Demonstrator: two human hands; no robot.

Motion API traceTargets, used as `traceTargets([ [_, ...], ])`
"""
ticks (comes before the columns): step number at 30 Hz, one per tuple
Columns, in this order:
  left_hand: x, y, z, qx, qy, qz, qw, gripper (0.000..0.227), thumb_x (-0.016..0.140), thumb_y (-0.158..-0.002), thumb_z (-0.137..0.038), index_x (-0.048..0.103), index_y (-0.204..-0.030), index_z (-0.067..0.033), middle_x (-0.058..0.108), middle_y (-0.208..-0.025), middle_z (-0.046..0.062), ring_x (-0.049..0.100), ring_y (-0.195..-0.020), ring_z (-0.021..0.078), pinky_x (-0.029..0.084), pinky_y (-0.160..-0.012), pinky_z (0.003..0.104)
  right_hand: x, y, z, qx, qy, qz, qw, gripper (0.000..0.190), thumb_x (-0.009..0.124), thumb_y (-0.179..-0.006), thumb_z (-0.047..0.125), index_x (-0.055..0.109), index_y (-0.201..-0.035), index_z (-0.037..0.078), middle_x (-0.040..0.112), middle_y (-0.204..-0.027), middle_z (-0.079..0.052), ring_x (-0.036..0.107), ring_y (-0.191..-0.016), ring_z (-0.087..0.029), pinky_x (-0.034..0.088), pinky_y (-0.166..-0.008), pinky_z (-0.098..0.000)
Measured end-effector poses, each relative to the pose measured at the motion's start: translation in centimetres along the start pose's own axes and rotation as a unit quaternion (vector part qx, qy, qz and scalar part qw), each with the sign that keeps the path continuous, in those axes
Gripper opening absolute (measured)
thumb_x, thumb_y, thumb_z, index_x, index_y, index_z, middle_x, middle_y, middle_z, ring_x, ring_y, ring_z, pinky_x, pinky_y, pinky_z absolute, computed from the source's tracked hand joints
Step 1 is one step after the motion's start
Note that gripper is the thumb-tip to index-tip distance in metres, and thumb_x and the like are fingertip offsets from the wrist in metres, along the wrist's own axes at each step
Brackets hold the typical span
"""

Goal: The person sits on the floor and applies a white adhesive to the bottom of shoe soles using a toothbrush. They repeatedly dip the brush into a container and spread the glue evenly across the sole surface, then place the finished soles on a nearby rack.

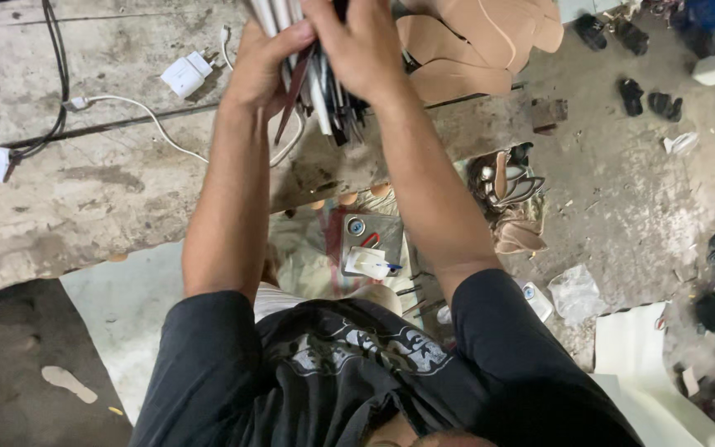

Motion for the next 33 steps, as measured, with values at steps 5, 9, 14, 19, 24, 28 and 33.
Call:
traceTargets([
  [5,-0.4,4.3,-4.4,0.037,0.049,-0.018,0.998,0.077,0.092,-0.080,-0.024,0.052,-0.140,0.0013,0.067,-0.129,0.009,0.065,-0.127,0.0241,0.052,-0.119,0.037,2.0,0.7,7.6,0.032,-0.004,0.061,0.998,0.067,0.057,-0.101,0.062,0.054,-0.135,0.003,0.066,-0.127,-0.023,0.066,-0.121,-0.039,0.051,-0.101,-0.0476],
  [9,-0.9,9.2,-7.0,0.062,0.037,-0.041,0.997,0.076,0.088,-0.084,-0.021,0.049,-0.144,0.0047,0.063,-0.132,0.013,0.061,-0.124,0.0261,0.048,-0.117,0.039,2.5,3.6,13.5,-0.076,0.051,0.004,0.996,0.066,0.058,-0.102,0.058,0.045,-0.139,0.005,0.058,-0.134,-0.027,0.057,-0.128,-0.044,0.044,-0.109,-0.0518],
  [14,-3.0,13.7,-7.1,0.106,0.110,-0.072,0.986,0.092,0.087,-0.078,-0.022,0.040,-0.154,0.0001,0.055,-0.154,0.011,0.056,-0.147,0.0214,0.043,-0.126,0.032,5.3,5.2,17.1,-0.057,-0.061,0.136,0.987,0.080,0.064,-0.107,0.054,0.033,-0.156,-0.001,0.056,-0.149,-0.026,0.057,-0.141,-0.040,0.048,-0.120,-0.0445],
  [19,-4.2,20.2,-6.7,0.077,0.104,-0.137,0.982,0.063,0.083,-0.082,-0.019,0.055,-0.132,0.0052,0.063,-0.123,0.014,0.063,-0.115,0.0255,0.053,-0.109,0.039,7.4,8.9,19.8,-0.033,-0.086,0.207,0.974,0.077,0.070,-0.106,0.039,0.031,-0.157,-0.004,0.062,-0.142,-0.027,0.064,-0.133,-0.036,0.051,-0.115,-0.0427],
  [24,-5.1,26.3,-6.6,-0.003,0.000,-0.160,0.987,0.055,0.087,-0.079,-0.011,0.066,-0.128,0.0029,0.072,-0.112,0.010,0.067,-0.101,0.0181,0.056,-0.089,0.034,9.3,15.7,18.8,0.069,-0.283,0.253,0.922,0.057,0.066,-0.107,0.024,0.042,-0.152,-0.002,0.061,-0.130,-0.009,0.058,-0.120,-0.017,0.047,-0.109,-0.0327],
  [28,-5.6,30.0,-9.1,0.077,-0.097,-0.201,0.972,0.076,0.090,-0.076,-0.016,0.056,-0.141,0.0011,0.066,-0.132,0.008,0.060,-0.121,0.0156,0.047,-0.108,0.033,12.6,19.0,17.4,0.180,-0.328,0.262,0.890,0.050,0.061,-0.111,0.030,0.049,-0.145,-0.005,0.058,-0.131,-0.009,0.053,-0.121,-0.018,0.042,-0.110,-0.0347],
  [33,-7.9,35.0,-13.5,0.019,-0.241,-0.341,0.909,0.091,0.094,-0.067,-0.031,0.053,-0.142,-0.0011,0.067,-0.129,0.010,0.064,-0.119,0.0200,0.048,-0.107,0.033,17.7,19.9,19.9,0.144,-0.367,0.343,0.852,0.057,0.058,-0.105,0.038,0.046,-0.146,-0.001,0.058,-0.139,-0.009,0.054,-0.127,-0.019,0.041,-0.112,-0.0351],
])
Point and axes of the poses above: each hand's wrist, its own y-axis away from the middle knuckle, its own x-axis out of the palm, z = x × y, the point moved 4 cm from there along -y, towards the middle knuckle
